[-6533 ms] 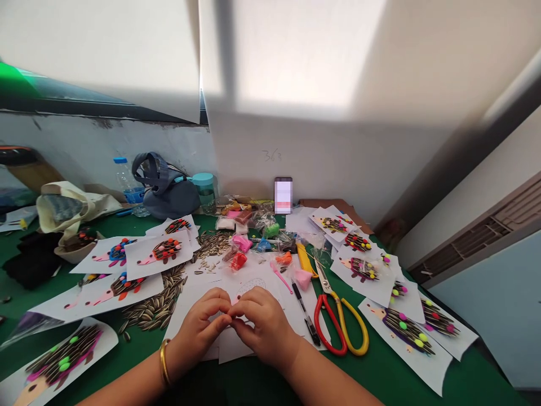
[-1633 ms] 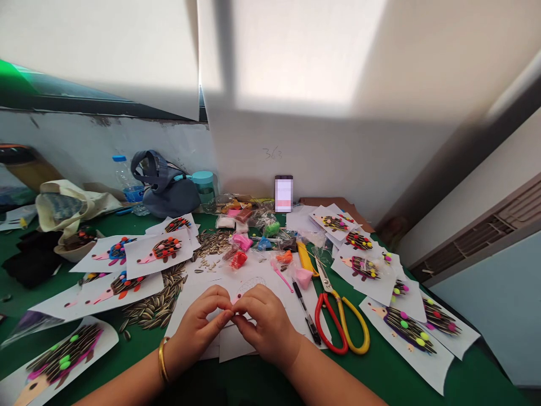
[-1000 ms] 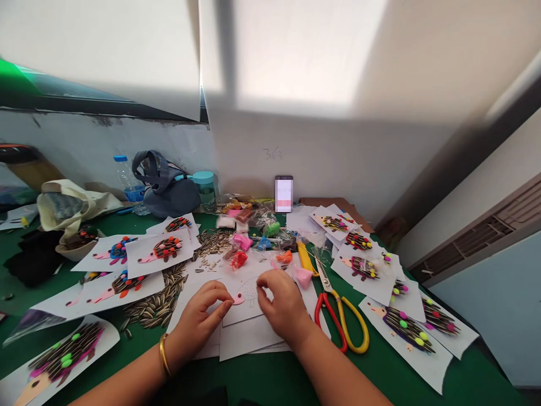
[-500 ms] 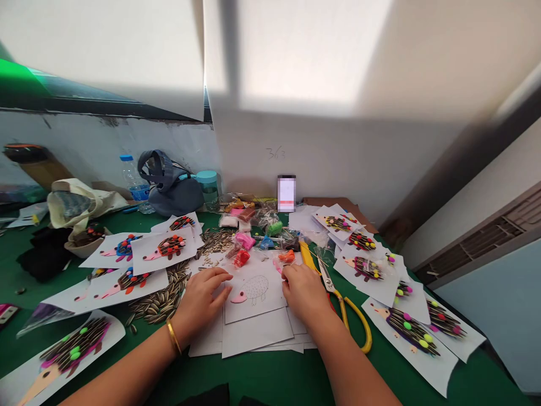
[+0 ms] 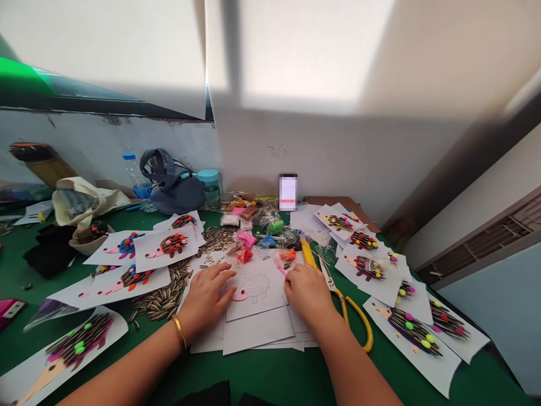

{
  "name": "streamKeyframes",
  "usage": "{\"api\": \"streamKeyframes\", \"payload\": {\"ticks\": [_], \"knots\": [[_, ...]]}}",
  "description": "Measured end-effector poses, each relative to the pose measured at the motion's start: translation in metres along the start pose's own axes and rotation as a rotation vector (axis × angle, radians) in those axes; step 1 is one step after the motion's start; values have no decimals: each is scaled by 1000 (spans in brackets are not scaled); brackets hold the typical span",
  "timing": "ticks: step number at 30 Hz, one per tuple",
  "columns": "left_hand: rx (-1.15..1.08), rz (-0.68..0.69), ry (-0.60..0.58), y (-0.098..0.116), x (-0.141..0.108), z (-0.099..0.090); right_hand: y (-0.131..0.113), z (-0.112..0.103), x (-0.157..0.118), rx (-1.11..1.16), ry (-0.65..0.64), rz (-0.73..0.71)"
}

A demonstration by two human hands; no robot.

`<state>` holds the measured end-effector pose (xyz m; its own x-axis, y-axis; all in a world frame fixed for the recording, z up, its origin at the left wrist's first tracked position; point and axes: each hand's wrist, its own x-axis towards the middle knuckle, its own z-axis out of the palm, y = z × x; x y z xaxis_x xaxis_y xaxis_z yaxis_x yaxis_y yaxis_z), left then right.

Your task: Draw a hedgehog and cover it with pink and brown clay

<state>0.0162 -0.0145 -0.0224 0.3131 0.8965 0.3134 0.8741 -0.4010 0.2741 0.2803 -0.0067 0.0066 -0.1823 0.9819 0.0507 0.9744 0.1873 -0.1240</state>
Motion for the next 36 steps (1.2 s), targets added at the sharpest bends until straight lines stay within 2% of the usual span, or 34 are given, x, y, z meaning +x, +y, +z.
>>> {"api": "streamKeyframes", "payload": {"ticks": [5, 14, 22, 28, 32, 36], "knots": [[5, -9, 11, 2, 0, -1, 2, -6, 0, -11, -2, 37], [-44, 38, -19, 3, 1, -6, 16, -6, 3, 29, 182, 125], [-70, 69, -40, 5, -1, -7, 18, -1, 5, 119, 230, 155], [-76, 78, -109, 6, -4, -10, 28, 1, 7, 182, 269, 186], [-76, 78, -127, 6, -5, -11, 22, -6, 5, 203, 255, 117], [-99, 73, -123, 4, -5, -10, -6, -16, 8, 210, 170, -48]]}}
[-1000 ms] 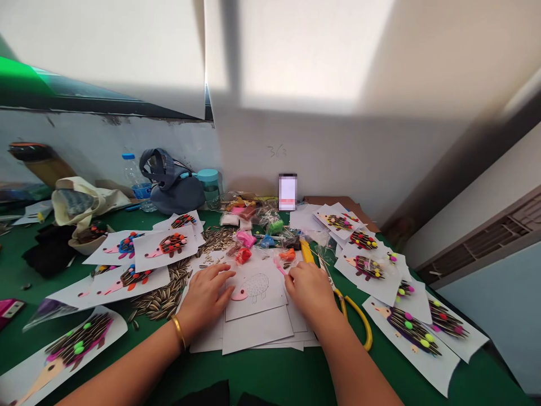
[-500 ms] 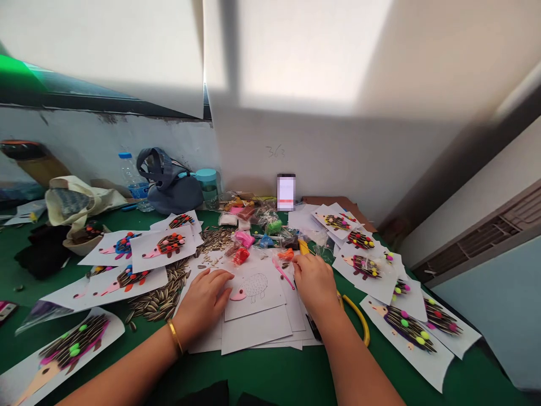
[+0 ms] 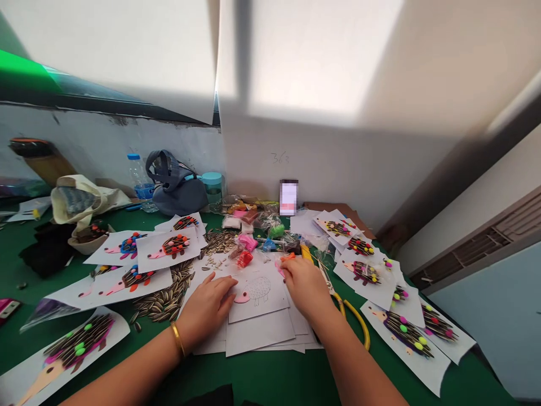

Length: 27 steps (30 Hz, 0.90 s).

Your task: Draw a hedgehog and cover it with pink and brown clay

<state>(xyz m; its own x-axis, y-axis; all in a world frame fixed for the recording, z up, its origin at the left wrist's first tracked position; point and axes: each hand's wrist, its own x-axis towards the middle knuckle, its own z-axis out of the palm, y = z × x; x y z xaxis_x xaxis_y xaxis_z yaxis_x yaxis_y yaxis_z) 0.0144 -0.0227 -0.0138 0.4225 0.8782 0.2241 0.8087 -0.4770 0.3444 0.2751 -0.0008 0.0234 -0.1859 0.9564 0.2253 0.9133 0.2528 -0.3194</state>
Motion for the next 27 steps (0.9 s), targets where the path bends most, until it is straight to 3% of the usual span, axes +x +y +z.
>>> {"api": "streamKeyframes", "payload": {"ticks": [6, 12, 17, 20, 23, 25, 27], "knots": [[-22, 6, 17, -2, -1, 0, -39, 2, 40, -170, -186, -138], [-22, 2, 9, -3, -2, 1, -49, 6, 97, -220, -229, -134], [-42, 14, 22, -1, -2, -2, -62, 22, 121, -257, -283, -92], [-32, 20, 19, -1, -2, -3, -79, 28, 117, -271, -256, -63], [-16, 31, 11, -4, -1, 0, -102, 30, 93, -262, -176, -67], [7, 42, 10, -7, 0, 5, -116, 31, 69, -231, -149, -115], [66, 69, 4, -10, 1, 9, -124, 31, 42, -143, -102, -264]]}}
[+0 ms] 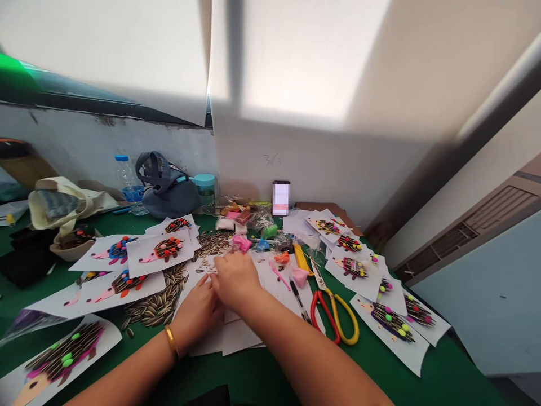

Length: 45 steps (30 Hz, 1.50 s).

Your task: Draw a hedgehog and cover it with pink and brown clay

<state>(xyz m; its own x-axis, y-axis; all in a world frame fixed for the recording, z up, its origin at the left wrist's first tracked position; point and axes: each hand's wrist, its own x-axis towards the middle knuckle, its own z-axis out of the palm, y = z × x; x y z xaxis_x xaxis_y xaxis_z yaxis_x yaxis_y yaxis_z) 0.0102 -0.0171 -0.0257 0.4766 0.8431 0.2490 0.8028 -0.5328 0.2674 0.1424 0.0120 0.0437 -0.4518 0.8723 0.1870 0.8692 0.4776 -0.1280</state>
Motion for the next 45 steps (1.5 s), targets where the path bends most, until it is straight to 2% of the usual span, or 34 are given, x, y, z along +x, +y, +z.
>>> {"api": "streamKeyframes", "payload": {"ticks": [1, 3, 6, 11, 15, 18, 23, 33, 37, 41, 43, 45], "knots": [[31, 21, -18, -1, 0, 2, -5, 1, -12, 43, 34, -66], [48, 32, -43, 0, -2, 3, -8, 3, -35, 94, 82, -107], [-4, -9, -28, 5, -7, 0, 1, 6, -65, 185, 118, -65], [-40, -41, -98, 11, -11, -4, 27, 16, -106, 247, 29, 16], [-54, -76, -155, 11, -9, -6, 48, 18, -126, 210, -18, 110], [-62, -97, -181, 11, -7, -8, 66, 13, -128, 183, -25, 157], [-54, -99, -190, 10, -7, -9, 81, 6, -97, 99, -3, 149], [-98, -58, -116, 6, -8, -7, 65, 13, 15, -40, 46, 58], [-109, -65, -98, 7, -8, -8, 67, 21, 50, -49, -1, 24], [-125, -61, -74, 7, -7, -7, 71, 26, 65, -22, -13, 17], [-146, -63, -35, 5, -7, -7, 72, 23, 62, 14, 38, 21], [-195, -84, 53, 2, -5, -8, 71, 17, 51, 66, 104, 26]]}}
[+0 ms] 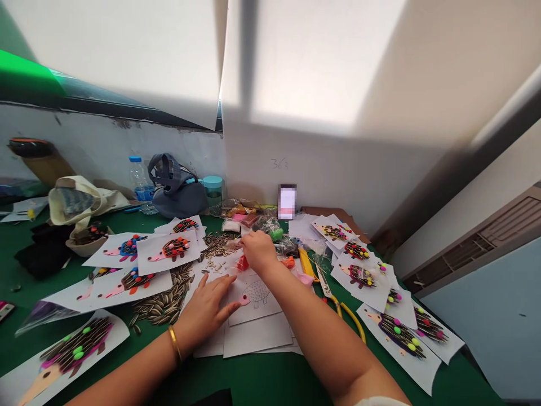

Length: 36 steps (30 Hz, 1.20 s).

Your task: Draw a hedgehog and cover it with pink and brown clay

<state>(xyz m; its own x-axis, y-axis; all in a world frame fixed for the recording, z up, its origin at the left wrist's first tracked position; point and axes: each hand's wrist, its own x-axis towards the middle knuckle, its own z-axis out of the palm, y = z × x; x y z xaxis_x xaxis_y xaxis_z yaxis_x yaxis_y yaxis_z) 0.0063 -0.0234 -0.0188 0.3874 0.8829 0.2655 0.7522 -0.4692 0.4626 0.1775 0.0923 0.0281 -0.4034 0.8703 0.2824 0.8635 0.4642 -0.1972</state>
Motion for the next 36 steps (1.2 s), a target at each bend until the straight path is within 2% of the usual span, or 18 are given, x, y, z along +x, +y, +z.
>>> {"api": "streamKeyframes", "payload": {"ticks": [3, 5, 6, 8, 10, 13, 16, 21, 23, 27, 31, 36], "knots": [[-160, -84, 202, -4, 2, -3, -2, -13, -29, 93, 68, 11], [-328, -143, 297, -5, 4, -3, -4, -19, -52, 177, 84, 12], [-428, -158, 311, -5, 4, -3, -5, -21, -64, 337, 108, 24], [-619, -169, 283, -1, 5, -1, -8, -22, -84, 585, 101, 55], [-763, -184, 227, 4, 5, 1, -11, -21, -99, 741, 75, 95], [-954, -239, 163, 14, 6, 0, -15, -14, -111, 966, 58, 187], [-1165, -321, 162, 21, 7, -4, -17, -4, -118, 1125, 51, 255], [-1360, -361, 103, 27, 8, -6, -21, 1, -125, 989, 27, 162], [-1338, -349, 86, 26, 7, -4, -21, -1, -125, 959, 51, 160], [-1198, -288, 173, 22, 5, 0, -19, -2, -125, 928, 70, 180], [-1113, -211, 128, 21, 2, 0, -19, -1, -128, 913, 66, 172], [-1164, -295, 108, 25, 5, -4, -19, -2, -130, 884, 185, 193]]}}
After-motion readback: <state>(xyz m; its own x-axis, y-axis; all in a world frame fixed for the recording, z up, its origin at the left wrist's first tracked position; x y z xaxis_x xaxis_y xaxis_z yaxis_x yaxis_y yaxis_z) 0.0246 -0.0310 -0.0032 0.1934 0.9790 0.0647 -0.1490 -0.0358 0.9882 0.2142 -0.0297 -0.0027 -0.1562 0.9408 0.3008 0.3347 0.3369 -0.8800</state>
